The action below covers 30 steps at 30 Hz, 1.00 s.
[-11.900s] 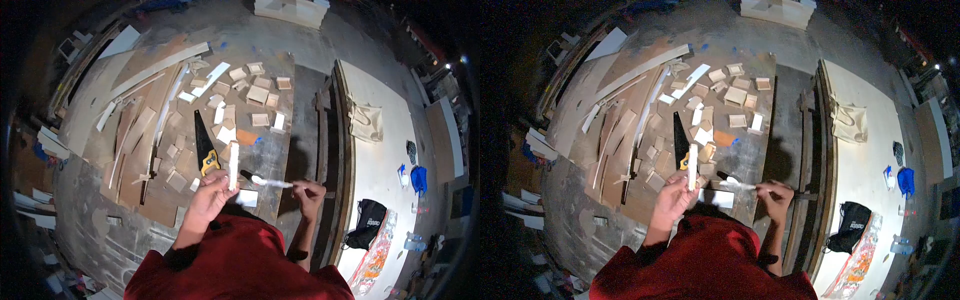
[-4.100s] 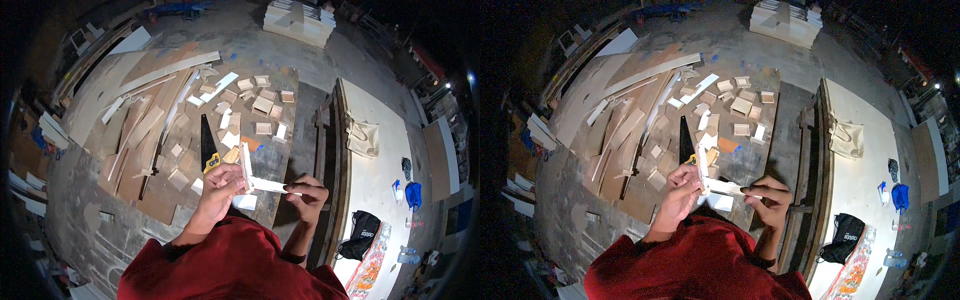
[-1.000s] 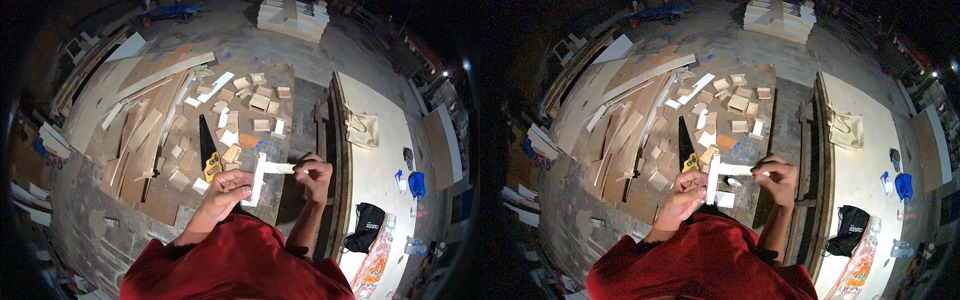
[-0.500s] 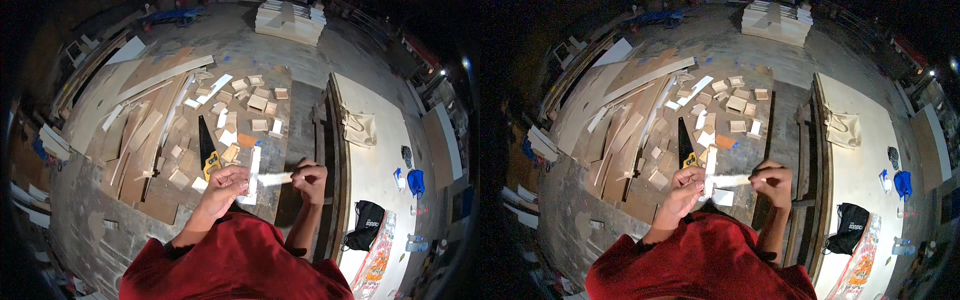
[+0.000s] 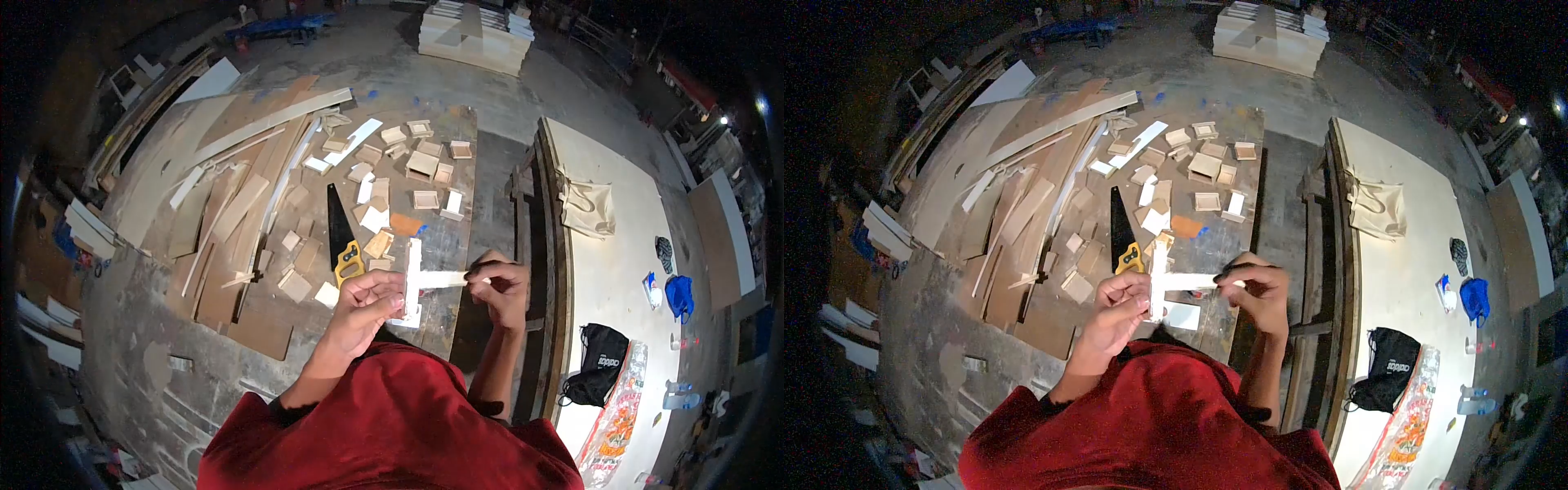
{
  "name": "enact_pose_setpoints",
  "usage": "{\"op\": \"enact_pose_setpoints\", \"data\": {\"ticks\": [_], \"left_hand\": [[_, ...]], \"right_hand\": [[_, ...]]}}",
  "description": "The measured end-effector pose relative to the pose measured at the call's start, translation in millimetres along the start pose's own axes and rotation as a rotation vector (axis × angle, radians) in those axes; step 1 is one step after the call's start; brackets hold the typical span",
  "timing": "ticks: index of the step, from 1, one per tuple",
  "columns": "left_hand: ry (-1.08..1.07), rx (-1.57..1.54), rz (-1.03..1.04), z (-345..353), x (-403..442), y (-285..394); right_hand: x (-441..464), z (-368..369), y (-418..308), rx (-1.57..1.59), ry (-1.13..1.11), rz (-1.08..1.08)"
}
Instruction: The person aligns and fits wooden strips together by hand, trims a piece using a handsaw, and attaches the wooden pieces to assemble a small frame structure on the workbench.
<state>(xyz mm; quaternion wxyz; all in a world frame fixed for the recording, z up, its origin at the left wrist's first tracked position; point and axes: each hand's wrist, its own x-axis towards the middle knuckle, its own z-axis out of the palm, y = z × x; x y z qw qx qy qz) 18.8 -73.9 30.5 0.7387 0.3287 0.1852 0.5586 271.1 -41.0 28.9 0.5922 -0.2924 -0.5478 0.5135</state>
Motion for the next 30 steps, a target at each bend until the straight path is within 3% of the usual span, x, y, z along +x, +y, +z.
{"op": "enact_pose_setpoints", "data": {"ticks": [1, 4, 8, 9, 12, 24, 28, 30], "left_hand": [[0.018, -0.008, -0.002, -1, -1, 0], [0.075, -0.011, 0.011, -5, -2, 1], [0.099, -0.012, 0.012, -5, -3, 2], [0.116, -0.015, 0.017, -2, -4, 3], [0.126, -0.021, 0.020, -4, -7, 4], [0.358, -0.078, 0.090, -22, -23, 5], [0.446, -0.041, 0.175, -38, -38, 18], [0.496, -0.030, 0.180, -49, -49, 25]], "right_hand": [[3, -2, 3, -0.114, -0.093, -0.083], [2, 3, 3, -0.056, -0.258, -0.005], [6, 0, 8, 0.074, -0.242, 0.033], [10, 6, 12, 0.129, -0.199, -0.041], [21, 20, 5, 0.012, -0.131, 0.007], [7, -2, 40, 0.004, -0.394, 0.181], [-4, -35, 85, -0.044, -0.147, 0.398], [-4, -44, 113, -0.355, 0.084, 0.488]]}}
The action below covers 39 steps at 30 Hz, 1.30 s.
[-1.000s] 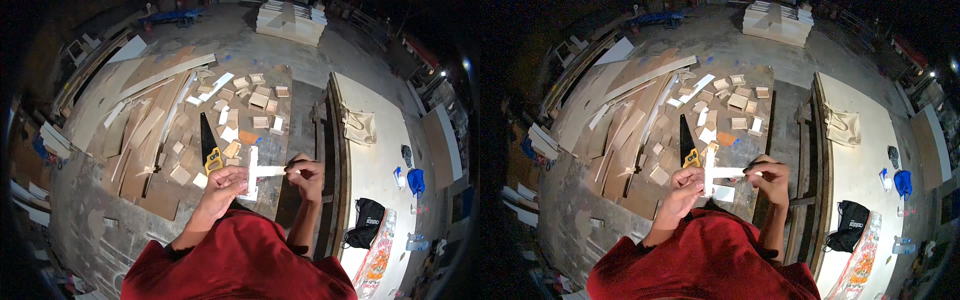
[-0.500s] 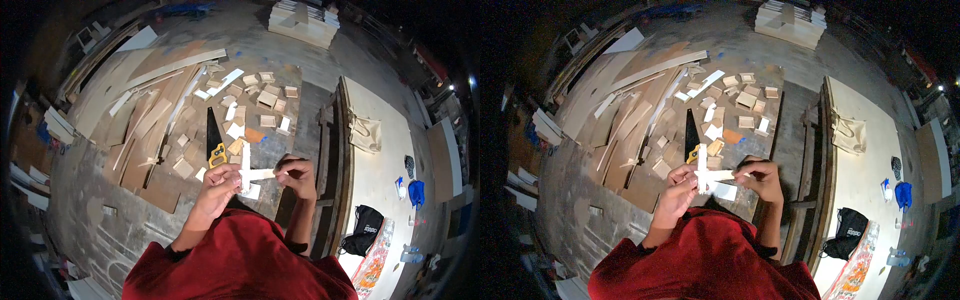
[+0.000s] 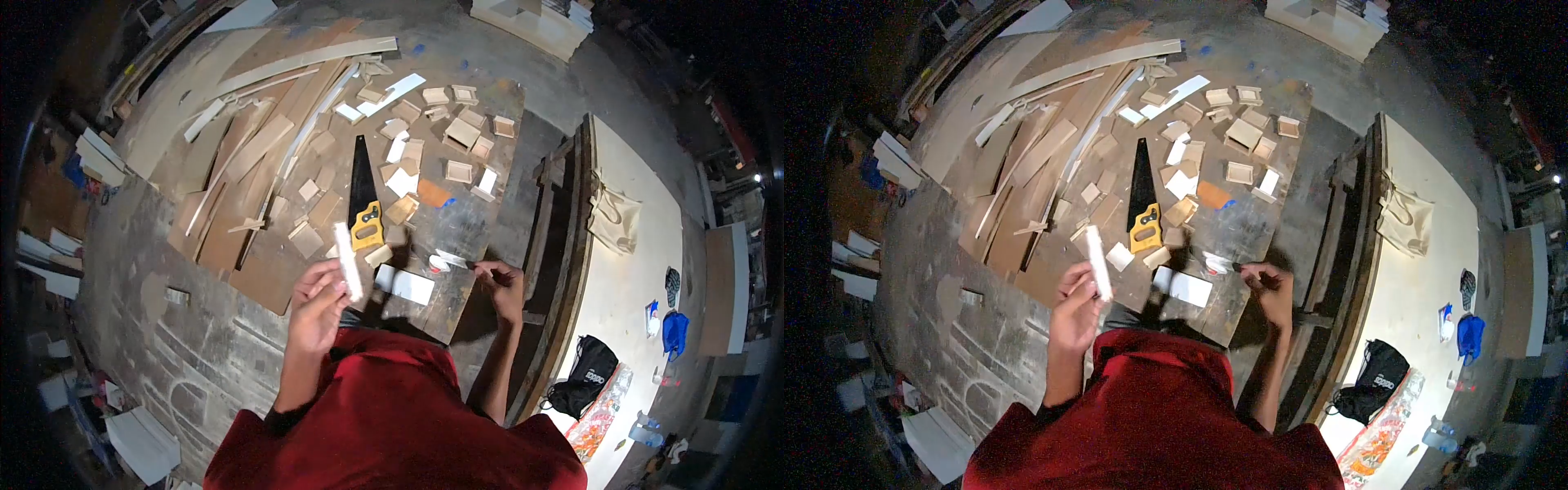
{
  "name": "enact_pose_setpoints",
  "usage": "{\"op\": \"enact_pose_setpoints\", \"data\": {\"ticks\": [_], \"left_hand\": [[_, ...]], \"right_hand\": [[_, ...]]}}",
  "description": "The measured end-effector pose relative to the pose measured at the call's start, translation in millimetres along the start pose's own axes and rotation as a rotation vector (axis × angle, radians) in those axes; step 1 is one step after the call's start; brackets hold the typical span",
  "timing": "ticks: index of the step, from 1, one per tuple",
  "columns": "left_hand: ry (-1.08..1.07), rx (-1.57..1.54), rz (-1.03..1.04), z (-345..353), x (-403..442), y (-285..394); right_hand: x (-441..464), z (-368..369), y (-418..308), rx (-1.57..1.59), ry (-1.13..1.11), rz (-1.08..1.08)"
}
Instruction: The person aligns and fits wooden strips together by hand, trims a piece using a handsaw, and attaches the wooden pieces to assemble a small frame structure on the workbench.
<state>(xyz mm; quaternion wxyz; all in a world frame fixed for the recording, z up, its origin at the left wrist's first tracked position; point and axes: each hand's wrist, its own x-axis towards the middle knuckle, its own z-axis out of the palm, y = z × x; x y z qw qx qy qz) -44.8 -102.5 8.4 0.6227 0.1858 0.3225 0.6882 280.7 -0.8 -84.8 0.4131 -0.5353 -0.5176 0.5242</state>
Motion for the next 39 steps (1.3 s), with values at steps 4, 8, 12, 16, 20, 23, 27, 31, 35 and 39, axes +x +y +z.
{"op": "enact_pose_setpoints", "data": {"ticks": [4, 8, 12, 16, 20, 23, 27, 31, 35, 39], "left_hand": [[0.225, 0.059, 0.056, -20, -4, 14], [0.345, 0.140, 0.086, -28, -8, 28], [0.391, 0.174, 0.135, -35, -12, 42], [0.414, 0.207, 0.175, -50, -11, 52], [0.400, 0.248, 0.149, -67, -5, 69], [0.437, 0.270, 0.173, -88, 4, 86], [0.470, 0.243, 0.157, -128, 13, 119], [0.453, 0.242, 0.144, -167, 25, 148], [0.447, 0.251, 0.108, -200, 40, 171], [0.402, 0.259, 0.115, -226, 46, 194]], "right_hand": [[23, 5, 48, -0.612, 0.120, -0.275], [27, 24, 67, -0.728, 0.134, -0.091], [35, 39, 93, -0.723, 0.177, -0.168], [38, 55, 129, -0.828, 0.306, -0.150], [42, 70, 142, -1.006, 0.308, -0.109], [36, 81, 141, -1.121, 0.400, -0.154], [35, 117, 69, -1.274, 0.634, -0.248], [49, 198, 34, -0.779, 0.452, -0.237], [83, 323, 107, -0.704, -0.149, -0.245], [103, 420, 143, -0.894, -0.245, -0.429]]}}
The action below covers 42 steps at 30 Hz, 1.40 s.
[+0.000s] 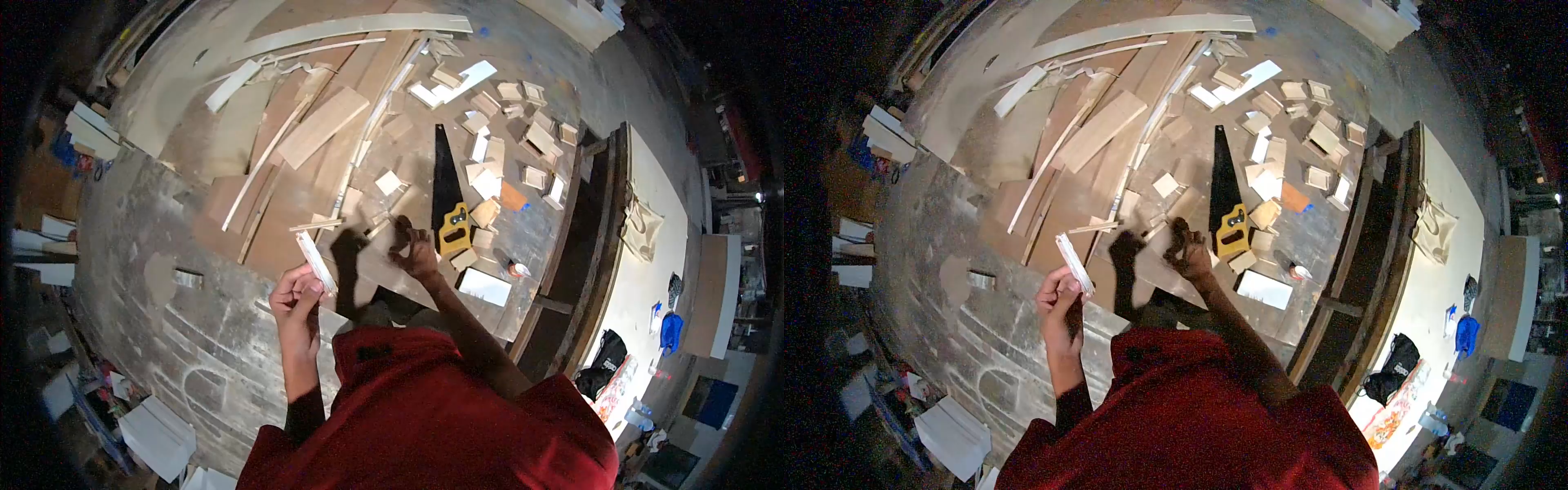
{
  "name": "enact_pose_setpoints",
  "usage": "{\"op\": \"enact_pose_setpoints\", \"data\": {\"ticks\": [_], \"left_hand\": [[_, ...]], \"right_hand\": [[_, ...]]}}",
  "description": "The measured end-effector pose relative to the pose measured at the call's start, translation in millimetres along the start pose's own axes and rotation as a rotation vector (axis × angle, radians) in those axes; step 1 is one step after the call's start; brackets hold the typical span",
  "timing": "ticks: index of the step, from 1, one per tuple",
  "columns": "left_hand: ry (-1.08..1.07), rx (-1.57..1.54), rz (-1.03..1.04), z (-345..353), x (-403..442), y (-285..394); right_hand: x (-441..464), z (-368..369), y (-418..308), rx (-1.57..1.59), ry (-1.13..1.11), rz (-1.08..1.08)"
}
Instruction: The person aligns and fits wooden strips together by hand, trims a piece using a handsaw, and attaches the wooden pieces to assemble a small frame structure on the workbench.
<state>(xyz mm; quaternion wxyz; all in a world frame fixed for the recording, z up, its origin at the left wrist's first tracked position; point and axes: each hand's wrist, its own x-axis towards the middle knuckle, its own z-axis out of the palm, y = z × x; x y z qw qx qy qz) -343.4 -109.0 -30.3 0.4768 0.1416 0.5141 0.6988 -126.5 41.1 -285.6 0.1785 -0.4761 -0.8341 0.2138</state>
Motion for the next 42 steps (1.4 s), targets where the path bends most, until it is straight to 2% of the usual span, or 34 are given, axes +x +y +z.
{"op": "enact_pose_setpoints", "data": {"ticks": [3, 5, 7, 13, 15, 19, 20, 22, 23, 25, 27, 30, 34, 37, 42], "left_hand": [[0.017, 0.006, 0.021, -18, 8, 6], [0.045, -0.016, 0.023, -27, 15, 6], [0.056, -0.018, 0.006, -32, 19, 9], [0.037, -0.084, 0.005, -46, 32, 16], [0.027, -0.084, 0.005, -45, 37, 19], [-0.011, -0.085, 0.010, -36, 43, 18], [-0.044, -0.088, 0.000, -33, 45, 16], [-0.077, -0.096, -0.020, -29, 47, 9], [-0.100, -0.102, -0.038, -26, 47, 7], [-0.113, -0.087, -0.049, -17, 46, 5], [-0.125, -0.072, -0.061, -8, 44, 4], [-0.126, -0.066, -0.068, 7, 38, 0], [-0.130, -0.070, -0.079, 22, 28, -11], [-0.160, -0.065, -0.099, 37, 19, -17], [-0.198, 0.004, -0.142, 71, 2, -23]], "right_hand": [[20, 9, -34, -0.052, 0.013, -0.041], [26, 17, -44, -0.101, -0.121, 0.270], [29, 26, -46, -0.140, -0.066, 0.275], [36, 11, -53, -0.193, -0.132, 0.134], [38, 11, -47, -0.124, -0.312, 0.241], [26, -1, -37, -0.119, -0.173, 0.104], [25, -15, -40, 0.124, -0.184, 0.104], [21, -41, -52, 0.633, -0.136, 0.279], [17, -53, -59, 0.632, -0.129, 0.282], [12, -76, -72, 1.088, -0.155, 0.306], [8, -88, -74, 1.148, -0.189, 0.353], [-6, -105, -76, 1.492, -0.188, 0.349], [-12, -142, -93, 1.691, -0.152, 0.227], [-19, -159, -79, 1.660, -0.208, 0.195], [-30, -184, -65, 1.616, -0.092, 0.211]]}}
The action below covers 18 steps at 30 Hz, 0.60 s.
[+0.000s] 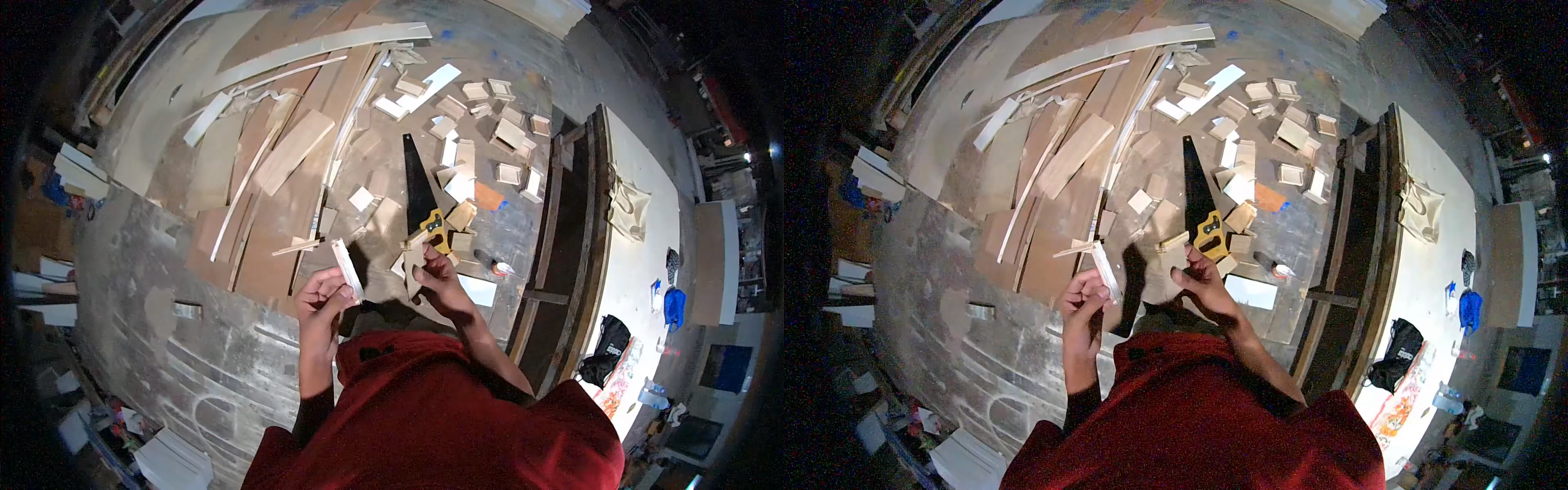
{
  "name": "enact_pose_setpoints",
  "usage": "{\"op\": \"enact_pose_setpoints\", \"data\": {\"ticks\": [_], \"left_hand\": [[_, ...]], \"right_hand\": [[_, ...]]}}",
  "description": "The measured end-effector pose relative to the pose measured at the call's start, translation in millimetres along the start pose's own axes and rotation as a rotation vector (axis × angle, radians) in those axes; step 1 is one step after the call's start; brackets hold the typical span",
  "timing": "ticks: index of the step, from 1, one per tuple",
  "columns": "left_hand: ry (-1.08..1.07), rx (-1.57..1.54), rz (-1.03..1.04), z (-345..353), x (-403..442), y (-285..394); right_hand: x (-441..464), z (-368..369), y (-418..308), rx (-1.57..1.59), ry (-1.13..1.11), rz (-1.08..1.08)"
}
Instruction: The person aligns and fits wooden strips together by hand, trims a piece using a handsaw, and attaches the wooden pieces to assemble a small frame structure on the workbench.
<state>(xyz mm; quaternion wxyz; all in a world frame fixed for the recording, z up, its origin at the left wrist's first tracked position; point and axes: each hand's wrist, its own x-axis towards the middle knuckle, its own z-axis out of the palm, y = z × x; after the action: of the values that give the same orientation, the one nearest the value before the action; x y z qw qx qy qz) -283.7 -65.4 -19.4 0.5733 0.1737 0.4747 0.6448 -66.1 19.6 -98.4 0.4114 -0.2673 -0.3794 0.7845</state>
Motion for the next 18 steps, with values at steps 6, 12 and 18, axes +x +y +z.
{"op": "enact_pose_setpoints", "data": {"ticks": [6, 12, 18], "left_hand": [[-0.020, -0.004, -0.002, 35, -5, -11], [-0.060, 0.009, -0.037, 64, -4, -32], [-0.067, 0.003, -0.088, 102, -7, -40]], "right_hand": [[-26, 9, -60, 0.106, 0.201, 0.151], [-47, 8, -92, 0.123, 0.431, 0.108], [-55, 11, -107, 0.208, 0.509, 0.028]]}}
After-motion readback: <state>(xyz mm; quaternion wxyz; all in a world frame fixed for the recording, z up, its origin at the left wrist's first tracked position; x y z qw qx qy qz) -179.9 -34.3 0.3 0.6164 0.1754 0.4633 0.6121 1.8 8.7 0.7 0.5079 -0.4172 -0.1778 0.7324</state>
